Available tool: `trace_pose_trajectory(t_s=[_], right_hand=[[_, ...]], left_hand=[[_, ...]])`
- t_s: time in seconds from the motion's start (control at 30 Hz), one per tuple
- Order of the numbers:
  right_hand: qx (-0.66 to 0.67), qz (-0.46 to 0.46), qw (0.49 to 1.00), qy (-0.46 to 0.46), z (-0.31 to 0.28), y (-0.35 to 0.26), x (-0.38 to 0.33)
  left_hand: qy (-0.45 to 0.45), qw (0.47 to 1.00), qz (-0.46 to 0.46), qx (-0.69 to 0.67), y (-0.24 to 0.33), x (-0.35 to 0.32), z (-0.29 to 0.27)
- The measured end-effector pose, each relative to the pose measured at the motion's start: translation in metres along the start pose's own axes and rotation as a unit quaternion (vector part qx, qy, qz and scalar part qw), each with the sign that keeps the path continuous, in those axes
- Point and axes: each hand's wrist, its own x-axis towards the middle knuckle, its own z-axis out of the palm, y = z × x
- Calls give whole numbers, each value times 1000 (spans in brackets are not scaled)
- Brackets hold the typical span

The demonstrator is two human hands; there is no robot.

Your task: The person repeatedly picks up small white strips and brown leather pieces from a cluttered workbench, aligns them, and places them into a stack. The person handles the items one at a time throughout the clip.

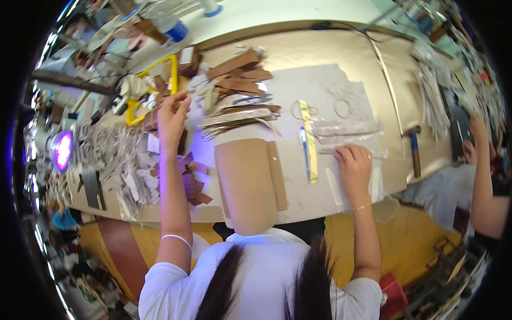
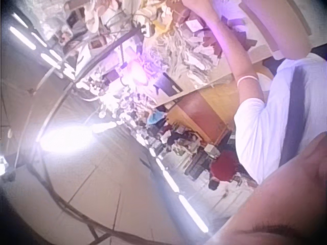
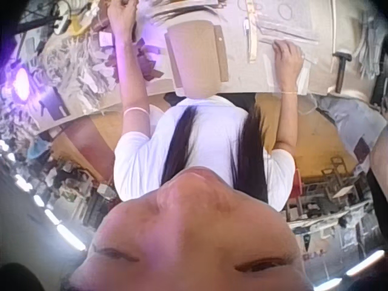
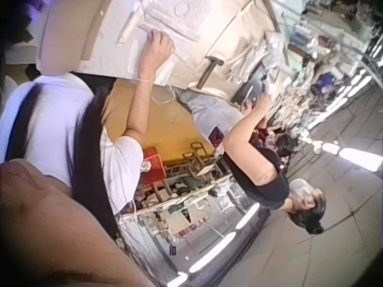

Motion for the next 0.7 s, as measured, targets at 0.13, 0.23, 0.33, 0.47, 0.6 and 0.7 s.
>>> trace_pose_trajectory(t_s=[0.13, 0.23, 0.33, 0.47, 0.6, 0.7], right_hand=[[-16, -44, 999, -15, -1, 3, 2], [-38, -82, 995, -46, -5, 2, 10], [-79, -102, 988, -87, -9, 0, 16], [-82, -72, 973, -204, -20, -1, 20], [-11, -11, 944, -329, -39, -12, 31], [39, -32, 951, -304, -46, -10, 26]], left_hand=[[20, 999, -31, -7, -26, 40, -5], [-15, 997, -45, 61, -43, 70, 4], [-45, 981, -5, 186, -65, 90, 19], [-56, 970, 28, 234, -78, 98, 35], [7, 963, 67, 261, -64, 91, 42], [-18, 969, 40, 244, -49, 89, 42]])
